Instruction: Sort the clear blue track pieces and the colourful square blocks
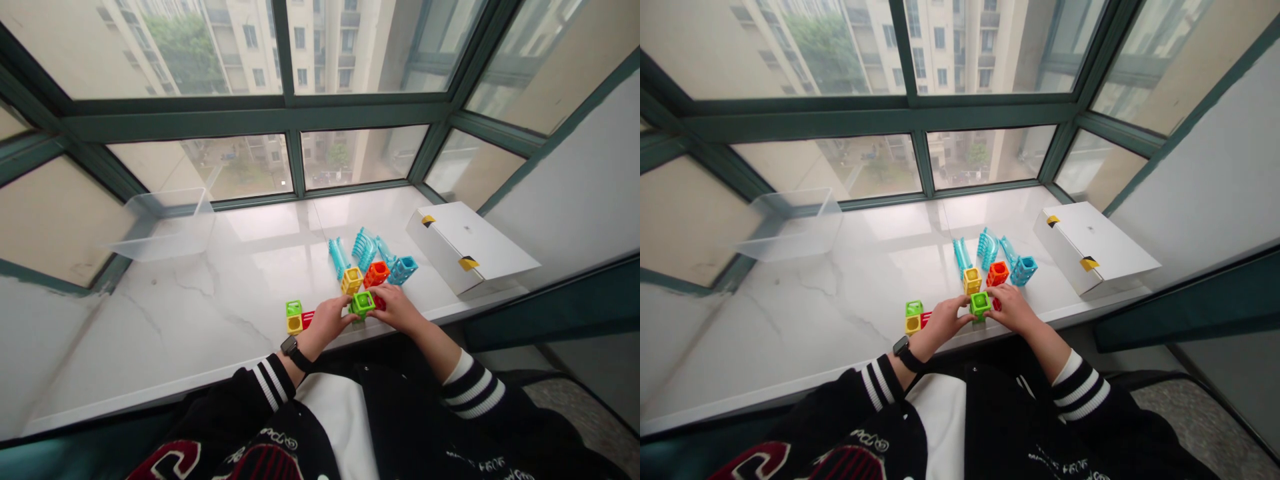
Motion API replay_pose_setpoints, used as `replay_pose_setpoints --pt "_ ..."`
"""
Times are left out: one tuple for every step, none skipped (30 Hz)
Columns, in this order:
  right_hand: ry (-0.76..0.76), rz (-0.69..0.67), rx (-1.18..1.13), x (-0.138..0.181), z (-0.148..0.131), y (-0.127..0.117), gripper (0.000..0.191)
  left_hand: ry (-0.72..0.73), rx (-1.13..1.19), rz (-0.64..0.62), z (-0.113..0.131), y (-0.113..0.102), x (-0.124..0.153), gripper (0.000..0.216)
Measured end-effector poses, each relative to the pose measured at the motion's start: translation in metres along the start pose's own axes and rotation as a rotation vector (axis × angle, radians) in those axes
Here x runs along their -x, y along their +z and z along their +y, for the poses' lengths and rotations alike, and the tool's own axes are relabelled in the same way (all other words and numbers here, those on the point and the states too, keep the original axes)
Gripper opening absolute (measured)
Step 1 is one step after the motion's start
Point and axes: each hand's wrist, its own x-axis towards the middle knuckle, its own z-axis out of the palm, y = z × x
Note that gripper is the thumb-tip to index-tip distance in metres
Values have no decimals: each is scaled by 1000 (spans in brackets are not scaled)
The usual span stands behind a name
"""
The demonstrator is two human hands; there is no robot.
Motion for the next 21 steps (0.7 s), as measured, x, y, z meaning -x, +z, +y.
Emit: replay_pose_setpoints --pt "4 -6 2 0 0 0 47 0 -6 2 -1 1 0 42" --pt "7 -9 4 0 0 0 48 1 -12 4 -2 2 0 42" --pt "7 -9 7 0 0 1 49 3 -17 6 -3 3 -1 41" --pt "5 -6 10 1 0 1 49 5 -21 8 -4 4 -1 40" --pt "1 1 13 1 0 1 49 6 -25 11 -5 5 -1 40" --pt "-2 6 16 1 1 1 50 7 -27 14 -7 6 -2 39" --pt "-3 9 18 1 1 1 50 9 -28 18 -8 7 -2 39" --pt "-2 10 20 1 1 1 50 13 -27 21 -9 8 -2 40" --pt "1 7 21 0 1 1 50 15 -25 24 -10 9 -2 40" --pt "5 3 21 0 1 0 50 20 -22 25 -11 9 -2 40" --pt "8 -2 23 0 1 0 50 24 -18 26 -12 10 -2 39" --pt "8 -6 25 0 1 0 51 27 -15 26 -12 10 -2 39" --pt "7 -8 28 0 1 0 51 28 -14 25 -12 10 -2 39" --pt "4 -10 31 0 1 0 51 29 -16 23 -12 11 -2 38" --pt "2 -9 32 0 1 0 51 28 -21 22 -11 11 -2 38" --pt "-1 -7 34 1 1 0 51 28 -31 19 -10 11 -2 39" --pt "-1 -7 36 1 1 0 50 31 -42 14 -9 10 -1 41" --pt "1 -10 39 1 1 0 49 41 -54 8 -8 8 -1 43" --pt "4 -15 44 1 0 0 48 54 -60 10 -8 5 1 46" --pt "9 -23 48 1 0 -1 48 69 -57 20 -8 1 2 49" --pt "14 -32 52 1 -1 -1 48 82 -45 40 -10 -5 5 50"
